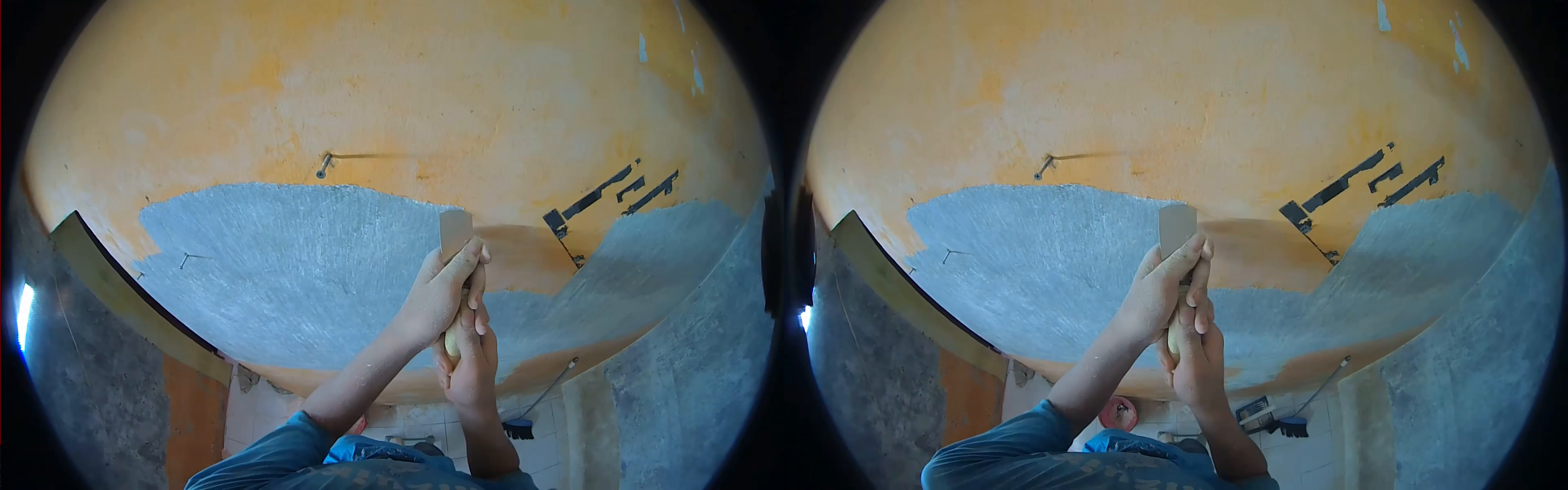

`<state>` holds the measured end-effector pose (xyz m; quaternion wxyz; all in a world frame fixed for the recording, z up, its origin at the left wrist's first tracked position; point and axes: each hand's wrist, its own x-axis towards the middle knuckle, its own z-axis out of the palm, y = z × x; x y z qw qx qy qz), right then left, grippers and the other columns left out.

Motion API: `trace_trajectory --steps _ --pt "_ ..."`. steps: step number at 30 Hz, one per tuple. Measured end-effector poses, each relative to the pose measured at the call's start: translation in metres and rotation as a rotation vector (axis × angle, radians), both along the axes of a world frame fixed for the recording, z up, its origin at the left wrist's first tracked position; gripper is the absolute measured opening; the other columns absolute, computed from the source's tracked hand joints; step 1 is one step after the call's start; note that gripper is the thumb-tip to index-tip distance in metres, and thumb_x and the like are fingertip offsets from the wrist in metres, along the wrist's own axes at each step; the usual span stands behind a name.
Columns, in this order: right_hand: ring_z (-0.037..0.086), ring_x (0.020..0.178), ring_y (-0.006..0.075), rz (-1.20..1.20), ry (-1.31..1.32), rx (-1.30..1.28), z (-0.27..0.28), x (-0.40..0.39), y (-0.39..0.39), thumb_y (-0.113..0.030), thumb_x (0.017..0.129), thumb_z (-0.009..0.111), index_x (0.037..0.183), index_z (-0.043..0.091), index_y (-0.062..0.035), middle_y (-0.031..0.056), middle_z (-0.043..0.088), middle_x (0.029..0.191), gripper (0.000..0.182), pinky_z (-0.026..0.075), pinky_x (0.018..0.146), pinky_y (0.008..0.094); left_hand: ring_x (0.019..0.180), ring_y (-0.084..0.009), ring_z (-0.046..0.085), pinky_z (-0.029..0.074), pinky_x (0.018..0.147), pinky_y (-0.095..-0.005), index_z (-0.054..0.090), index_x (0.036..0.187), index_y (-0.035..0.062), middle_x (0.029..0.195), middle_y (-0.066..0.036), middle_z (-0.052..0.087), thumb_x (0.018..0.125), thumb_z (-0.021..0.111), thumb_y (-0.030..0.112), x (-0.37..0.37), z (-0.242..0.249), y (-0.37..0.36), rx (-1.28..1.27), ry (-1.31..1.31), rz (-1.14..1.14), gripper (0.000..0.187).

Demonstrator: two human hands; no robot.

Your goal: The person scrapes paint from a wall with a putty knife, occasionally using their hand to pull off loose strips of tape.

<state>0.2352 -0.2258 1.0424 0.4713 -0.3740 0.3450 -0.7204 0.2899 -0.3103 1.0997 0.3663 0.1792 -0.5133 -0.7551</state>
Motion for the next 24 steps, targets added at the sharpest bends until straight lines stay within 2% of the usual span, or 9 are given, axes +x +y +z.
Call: trace_trajectory --steps 1,4,7,10,15,17,20,23,24 --pt "0.039 0.039 0.0060 0.046 0.020 -0.027 0.003 -0.004 0.000 -0.034 0.104 0.037 0.099 0.048 -0.0034 0.0012 0.046 0.059 0.033 0.031 0.034 0.0204 0.038 -0.0157 0.050 0.044 0.039 -0.0269 0.046 0.095 0.0071 0.054 -0.003 0.045 0.103 0.043 0.032 0.001 -0.003 -0.001 -0.003 -0.015 -0.004 0.026" --pt "0.035 0.035 0.0053 -0.036 -0.049 0.025 -0.007 0.006 -0.001 -0.034 0.103 0.038 0.115 0.047 -0.0026 0.0029 0.047 0.060 0.035 0.027 0.030 0.0199 0.038 -0.0157 0.050 0.044 0.039 -0.0271 0.046 0.096 0.0068 0.054 -0.002 0.045 0.103 0.042 0.032 0.001 -0.002 -0.005 -0.029 -0.016 -0.015 0.027" --pt "0.036 0.036 0.0053 0.020 0.036 -0.009 0.012 -0.001 0.002 -0.035 0.103 0.039 0.113 0.047 -0.0021 0.0033 0.048 0.063 0.036 0.028 0.030 0.0198 0.038 -0.0151 0.050 0.044 0.039 -0.0262 0.046 0.098 0.0053 0.054 -0.002 0.044 0.103 0.041 0.032 0.000 -0.004 0.000 -0.008 -0.011 -0.015 0.027" --pt "0.035 0.035 0.0052 -0.023 -0.022 0.050 -0.007 0.005 0.001 -0.037 0.103 0.039 0.111 0.048 -0.0020 0.0026 0.047 0.059 0.037 0.028 0.031 0.0201 0.038 -0.0147 0.050 0.043 0.039 -0.0257 0.045 0.099 0.0042 0.053 -0.002 0.044 0.103 0.039 0.031 -0.001 -0.010 -0.001 0.006 -0.048 0.003 0.028" --pt "0.039 0.038 0.0063 0.017 0.036 0.019 -0.002 -0.008 0.002 -0.039 0.102 0.041 0.102 0.049 -0.0037 0.0027 0.049 0.060 0.036 0.029 0.033 0.0197 0.040 -0.0149 0.050 0.046 0.043 -0.0275 0.046 0.098 0.0066 0.055 -0.002 0.045 0.103 0.042 0.033 -0.003 0.000 0.000 0.001 0.037 -0.027 0.027" --pt "0.041 0.040 0.0071 0.058 0.056 0.020 -0.021 -0.014 -0.001 -0.040 0.102 0.042 0.101 0.048 -0.0040 0.0030 0.050 0.061 0.036 0.031 0.035 0.0198 0.042 -0.0136 0.051 0.045 0.044 -0.0256 0.046 0.098 0.0054 0.054 -0.001 0.045 0.103 0.039 0.033 -0.004 -0.014 -0.004 -0.027 0.035 -0.026 0.029" --pt "0.043 0.041 0.0079 0.072 0.017 0.169 -0.065 -0.008 0.006 -0.041 0.101 0.043 0.099 0.048 -0.0044 0.0034 0.049 0.058 0.037 0.034 0.037 0.0208 0.045 -0.0125 0.052 0.046 0.047 -0.0253 0.046 0.097 0.0062 0.055 -0.001 0.047 0.104 0.038 0.034 0.002 -0.058 -0.002 0.020 -0.053 -0.010 0.030" --pt "0.041 0.043 0.0067 0.100 -0.092 0.227 -0.123 -0.002 0.012 -0.039 0.101 0.045 0.107 0.047 -0.0011 0.0021 0.050 0.061 0.039 0.034 0.040 0.0212 0.046 -0.0116 0.052 0.046 0.048 -0.0248 0.047 0.097 0.0068 0.056 -0.001 0.049 0.104 0.036 0.036 0.005 -0.116 -0.002 0.020 -0.081 -0.023 0.032" --pt "0.042 0.044 0.0065 0.094 -0.094 0.269 -0.134 -0.003 0.014 -0.041 0.102 0.044 0.099 0.051 -0.0018 0.0017 0.049 0.061 0.040 0.034 0.041 0.0214 0.047 -0.0103 0.052 0.045 0.048 -0.0234 0.047 0.096 0.0075 0.056 -0.001 0.049 0.104 0.034 0.039 0.005 -0.128 0.000 0.019 -0.126 -0.013 0.035"
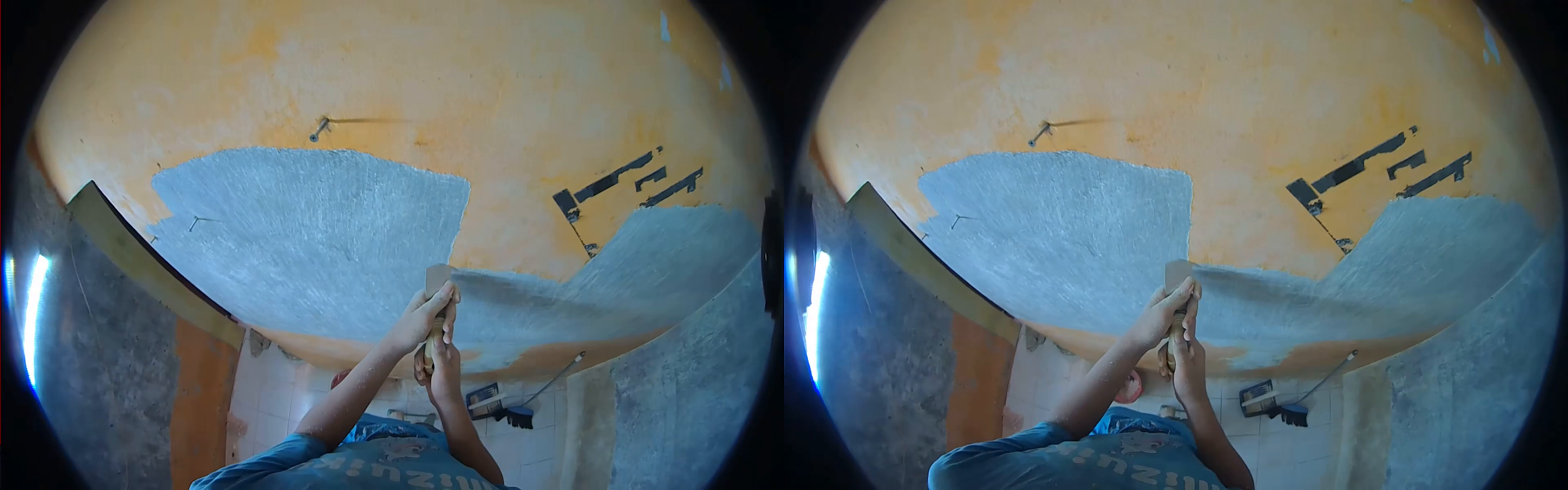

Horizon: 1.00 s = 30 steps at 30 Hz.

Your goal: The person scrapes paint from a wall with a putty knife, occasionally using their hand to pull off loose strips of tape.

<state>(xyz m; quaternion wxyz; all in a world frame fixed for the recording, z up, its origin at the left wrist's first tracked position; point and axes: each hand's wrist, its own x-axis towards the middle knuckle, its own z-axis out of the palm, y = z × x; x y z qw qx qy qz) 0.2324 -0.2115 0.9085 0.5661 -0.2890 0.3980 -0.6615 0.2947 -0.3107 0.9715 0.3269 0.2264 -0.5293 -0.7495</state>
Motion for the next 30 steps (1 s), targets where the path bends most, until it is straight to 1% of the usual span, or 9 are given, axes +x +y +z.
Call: trace_trajectory --steps 3,6,9,11,15,20,23,26,30 --pt "0.043 0.045 0.0063 -0.039 0.154 0.000 -0.017 -0.005 -0.001 -0.041 0.103 0.041 0.091 0.053 -0.0024 0.0016 0.048 0.061 0.042 0.033 0.042 0.0217 0.045 -0.0095 0.050 0.043 0.046 -0.0226 0.047 0.092 0.0082 0.054 0.000 0.047 0.104 0.035 0.040 -0.006 -0.012 0.003 0.056 -0.011 0.036 0.036" --pt "0.043 0.046 0.0059 -0.032 0.118 -0.085 -0.006 -0.004 -0.002 -0.040 0.103 0.039 0.087 0.052 -0.0026 0.0009 0.048 0.062 0.043 0.033 0.043 0.0222 0.041 -0.0091 0.047 0.041 0.042 -0.0222 0.046 0.088 0.0088 0.051 0.000 0.045 0.104 0.036 0.041 -0.010 0.000 0.004 0.093 0.013 0.074 0.037" --pt "0.042 0.048 0.0054 -0.085 0.127 -0.060 -0.017 0.000 -0.004 -0.035 0.104 0.040 0.087 0.051 -0.0019 0.0002 0.048 0.065 0.039 0.033 0.044 0.0222 0.037 -0.0093 0.044 0.038 0.039 -0.0221 0.045 0.085 0.0095 0.049 0.001 0.043 0.104 0.036 0.041 -0.011 -0.013 0.005 0.056 -0.056 0.148 0.038" --pt "0.042 0.049 0.0053 -0.083 0.182 -0.088 -0.014 -0.003 -0.006 -0.033 0.104 0.041 0.087 0.051 -0.0018 -0.0002 0.048 0.066 0.037 0.033 0.045 0.0222 0.036 -0.0091 0.043 0.037 0.038 -0.0218 0.044 0.082 0.0098 0.049 0.001 0.042 0.104 0.037 0.041 -0.013 -0.009 0.004 0.038 -0.008 0.162 0.038" --pt "0.038 0.043 0.0052 -0.109 0.236 -0.228 0.026 -0.008 -0.021 -0.030 0.104 0.038 0.084 0.048 -0.0057 -0.0018 0.042 0.059 0.034 0.030 0.040 0.0210 0.035 -0.0088 0.041 0.036 0.038 -0.0213 0.042 0.078 0.0102 0.048 0.002 0.040 0.103 0.039 0.041 -0.017 0.037 0.000 -0.040 0.031 0.172 0.039" --pt "0.037 0.042 0.0049 -0.130 0.227 -0.131 0.000 0.001 -0.009 -0.032 0.105 0.037 0.086 0.049 -0.0049 -0.0018 0.042 0.059 0.035 0.029 0.039 0.0218 0.035 -0.0083 0.041 0.036 0.036 -0.0213 0.041 0.076 0.0107 0.048 0.002 0.039 0.103 0.039 0.041 -0.015 0.007 0.005 0.052 -0.051 0.148 0.041" --pt "0.041 0.048 0.0043 -0.091 0.117 -0.131 0.006 0.000 -0.007 -0.024 0.103 0.040 0.087 0.049 -0.0019 -0.0016 0.046 0.064 0.029 0.032 0.043 0.0214 0.035 -0.0079 0.041 0.036 0.036 -0.0210 0.041 0.076 0.0107 0.049 0.002 0.039 0.103 0.040 0.041 -0.014 0.009 0.005 0.037 -0.033 0.146 0.041" --pt "0.040 0.047 0.0044 -0.124 0.166 -0.165 -0.015 -0.001 -0.014 -0.024 0.103 0.040 0.088 0.049 -0.0023 -0.0018 0.045 0.064 0.028 0.031 0.042 0.0212 0.035 -0.0075 0.041 0.036 0.037 -0.0207 0.041 0.075 0.0108 0.049 0.002 0.039 0.103 0.040 0.042 -0.015 0.001 0.004 0.000 -0.048 0.172 0.042" --pt "0.039 0.045 0.0044 -0.113 0.163 -0.128 0.004 0.001 -0.008 -0.028 0.104 0.039 0.088 0.049 -0.0035 -0.0021 0.045 0.062 0.031 0.030 0.041 0.0213 0.036 -0.0074 0.042 0.036 0.037 -0.0208 0.041 0.072 0.0110 0.049 0.003 0.040 0.103 0.040 0.042 -0.014 0.013 0.007 0.031 -0.047 0.165 0.044"
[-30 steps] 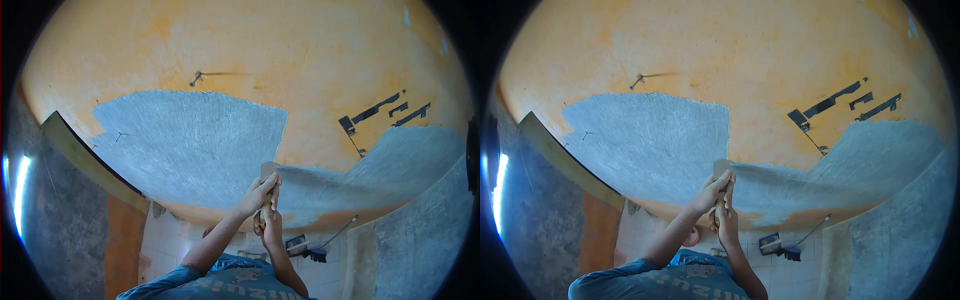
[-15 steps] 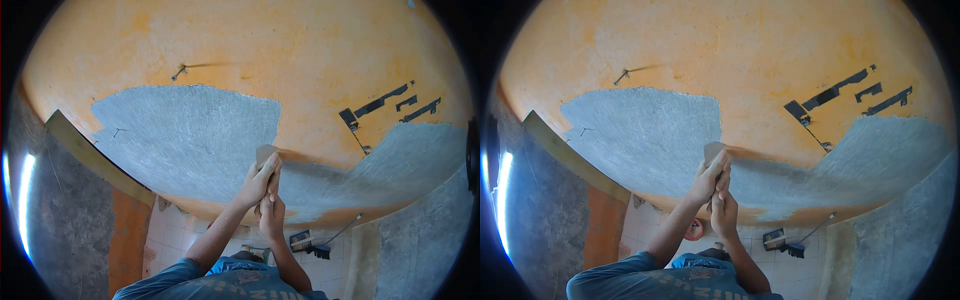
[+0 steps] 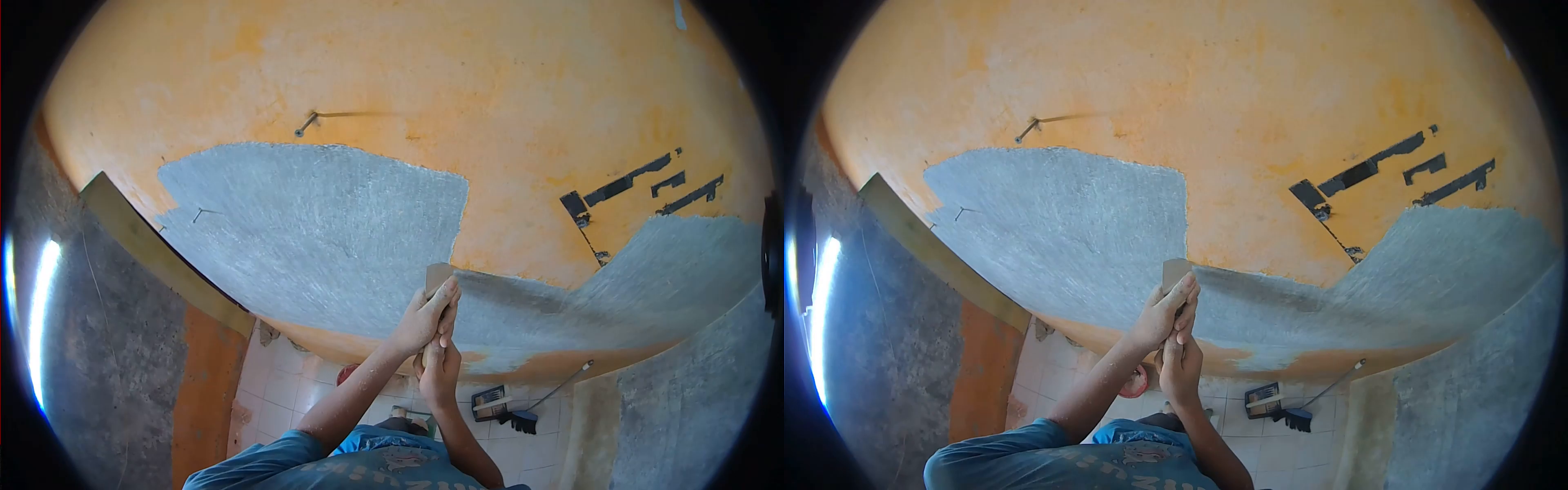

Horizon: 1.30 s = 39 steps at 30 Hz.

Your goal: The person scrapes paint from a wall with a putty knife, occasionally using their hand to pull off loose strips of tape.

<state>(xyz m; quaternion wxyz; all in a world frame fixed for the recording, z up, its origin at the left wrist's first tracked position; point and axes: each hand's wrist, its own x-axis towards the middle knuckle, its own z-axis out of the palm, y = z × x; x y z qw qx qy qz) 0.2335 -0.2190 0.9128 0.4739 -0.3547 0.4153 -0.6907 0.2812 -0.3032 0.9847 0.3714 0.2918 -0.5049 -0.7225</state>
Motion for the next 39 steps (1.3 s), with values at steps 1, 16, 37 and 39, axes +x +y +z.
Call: trace_trajectory --steps 1,16,37,39 --pt "0.038 0.043 0.0045 -0.008 0.022 -0.008 -0.009 0.000 -0.003 -0.031 0.104 0.038 0.088 0.049 -0.0038 -0.0019 0.044 0.060 0.033 0.029 0.040 0.0212 0.036 -0.0073 0.042 0.036 0.037 -0.0209 0.041 0.072 0.0110 0.049 0.003 0.040 0.103 0.040 0.042 -0.001 -0.004 0.000 -0.005 -0.004 0.008 0.044" --pt "0.044 0.043 0.0066 0.120 0.109 -0.078 0.046 -0.014 -0.012 -0.037 0.104 0.034 0.099 0.047 -0.0028 0.0020 0.050 0.063 0.037 0.034 0.038 0.0199 0.054 -0.0116 0.057 0.046 0.054 -0.0232 0.050 0.089 0.0092 0.059 -0.005 0.056 0.102 0.042 0.043 0.007 0.040 -0.001 -0.055 0.155 0.017 0.037" --pt "0.036 0.043 0.0038 0.177 0.048 -0.059 0.140 -0.001 -0.012 -0.034 0.104 0.033 0.100 0.043 -0.0065 -0.0015 0.042 0.064 0.030 0.032 0.036 0.0194 0.061 -0.0121 0.052 0.049 0.063 -0.0281 0.051 0.102 0.0063 0.066 0.000 0.048 0.101 0.044 0.039 0.020 0.100 -0.004 -0.163 0.255 -0.060 0.033" --pt "0.035 0.043 0.0032 0.198 0.024 -0.098 0.146 0.004 -0.015 -0.037 0.104 0.034 0.102 0.042 -0.0075 -0.0012 0.042 0.065 0.031 0.030 0.035 0.0187 0.060 -0.0111 0.051 0.049 0.064 -0.0280 0.052 0.103 0.0064 0.066 0.001 0.047 0.101 0.045 0.039 0.023 0.111 -0.006 -0.163 0.266 -0.057 0.033"
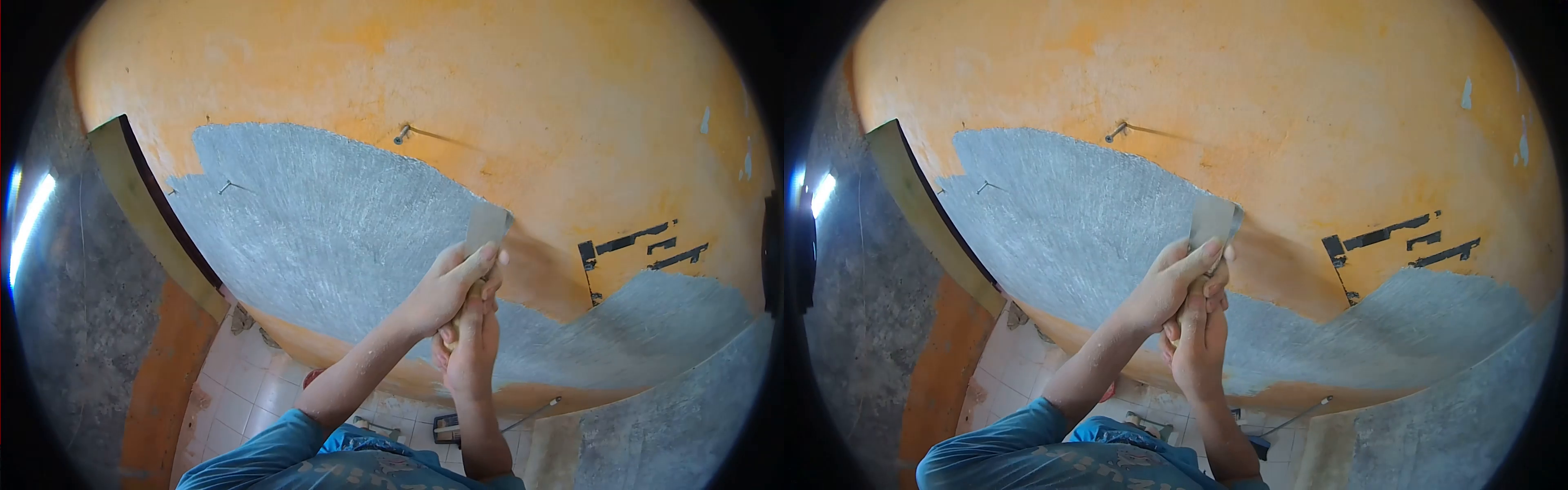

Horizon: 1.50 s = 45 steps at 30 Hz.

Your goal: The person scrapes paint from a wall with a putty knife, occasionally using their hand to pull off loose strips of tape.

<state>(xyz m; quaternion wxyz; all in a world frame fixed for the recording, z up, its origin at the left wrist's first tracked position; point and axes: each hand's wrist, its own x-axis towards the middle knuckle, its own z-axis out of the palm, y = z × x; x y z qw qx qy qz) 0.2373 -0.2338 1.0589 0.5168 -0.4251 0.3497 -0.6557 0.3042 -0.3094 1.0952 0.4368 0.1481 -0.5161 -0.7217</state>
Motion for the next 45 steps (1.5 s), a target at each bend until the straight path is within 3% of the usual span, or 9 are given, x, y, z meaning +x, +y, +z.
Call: trace_trajectory --steps 5,9,12,15,18,30,38,42,45 --pt "0.033 0.039 0.0033 -0.065 -0.034 0.046 -0.007 0.015 -0.001 -0.042 0.103 0.035 0.104 0.042 -0.0080 -0.0012 0.041 0.065 0.035 0.027 0.032 0.0187 0.057 -0.0090 0.048 0.050 0.064 -0.0286 0.052 0.102 0.0072 0.065 0.002 0.046 0.101 0.045 0.039 0.009 -0.007 -0.003 -0.002 -0.051 -0.026 0.033" --pt "0.037 0.048 0.0041 -0.042 -0.016 0.056 0.018 0.021 0.002 -0.030 0.104 0.034 0.100 0.040 -0.0072 -0.0004 0.042 0.069 0.024 0.031 0.039 0.0193 0.053 -0.0084 0.046 0.050 0.063 -0.0290 0.052 0.102 0.0076 0.063 0.003 0.046 0.102 0.044 0.038 0.016 0.014 -0.003 0.064 0.011 -0.085 0.032" --pt "0.034 0.038 0.0044 -0.076 0.013 0.033 -0.001 0.024 -0.004 -0.039 0.104 0.033 0.101 0.040 -0.0077 -0.0002 0.041 0.064 0.032 0.026 0.032 0.0190 0.052 -0.0086 0.046 0.050 0.063 -0.0292 0.051 0.102 0.0075 0.062 0.003 0.045 0.102 0.044 0.037 0.017 -0.005 -0.007 0.024 -0.039 -0.052 0.031" --pt "0.033 0.038 0.0041 -0.080 0.048 0.021 0.012 0.025 -0.007 -0.038 0.104 0.033 0.103 0.039 -0.0077 -0.0003 0.041 0.064 0.031 0.026 0.031 0.0190 0.051 -0.0086 0.046 0.051 0.063 -0.0292 0.051 0.103 0.0073 0.062 0.002 0.046 0.102 0.044 0.037 0.019 0.010 -0.011 0.080 0.028 -0.103 0.031" --pt "0.036 0.048 0.0035 -0.003 -0.058 0.071 0.011 0.025 -0.004 -0.029 0.105 0.035 0.099 0.042 -0.0070 0.0000 0.043 0.070 0.024 0.030 0.039 0.0192 0.051 -0.0084 0.046 0.051 0.064 -0.0293 0.051 0.102 0.0074 0.061 0.002 0.045 0.102 0.043 0.037 0.023 0.003 -0.010 0.083 0.001 -0.062 0.031" --pt "0.037 0.046 0.0044 -0.074 -0.012 0.012 0.013 0.037 -0.007 -0.029 0.105 0.034 0.097 0.042 -0.0061 -0.0002 0.043 0.069 0.026 0.031 0.038 0.0190 0.049 -0.0087 0.045 0.051 0.062 -0.0294 0.051 0.101 0.0082 0.061 0.003 0.044 0.102 0.043 0.038 0.032 0.020 -0.013 0.072 -0.021 -0.128 0.031" --pt "0.037 0.048 0.0039 -0.074 0.053 0.009 0.025 0.038 -0.003 -0.026 0.105 0.034 0.101 0.043 -0.0053 0.0001 0.043 0.069 0.023 0.033 0.039 0.0191 0.049 -0.0086 0.045 0.051 0.062 -0.0297 0.050 0.099 0.0087 0.059 0.003 0.044 0.102 0.043 0.039 0.030 0.013 -0.015 0.063 -0.027 -0.134 0.031" --pt "0.037 0.047 0.0040 -0.107 0.030 0.008 0.000 0.031 -0.011 -0.024 0.105 0.035 0.102 0.043 -0.0047 0.0003 0.043 0.069 0.021 0.033 0.039 0.0193 0.048 -0.0088 0.045 0.051 0.060 -0.0299 0.050 0.098 0.0087 0.058 0.003 0.043 0.102 0.042 0.039 0.023 -0.005 -0.018 0.060 -0.023 -0.122 0.032" --pt "0.037 0.047 0.0039 -0.130 0.060 -0.012 0.021 0.028 -0.010 -0.027 0.105 0.035 0.101 0.044 -0.0046 0.0003 0.043 0.069 0.024 0.032 0.039 0.0192 0.048 -0.0090 0.045 0.050 0.060 -0.0299 0.050 0.098 0.0088 0.057 0.003 0.043 0.102 0.042 0.039 0.020 0.020 -0.017 0.028 0.011 -0.093 0.032"
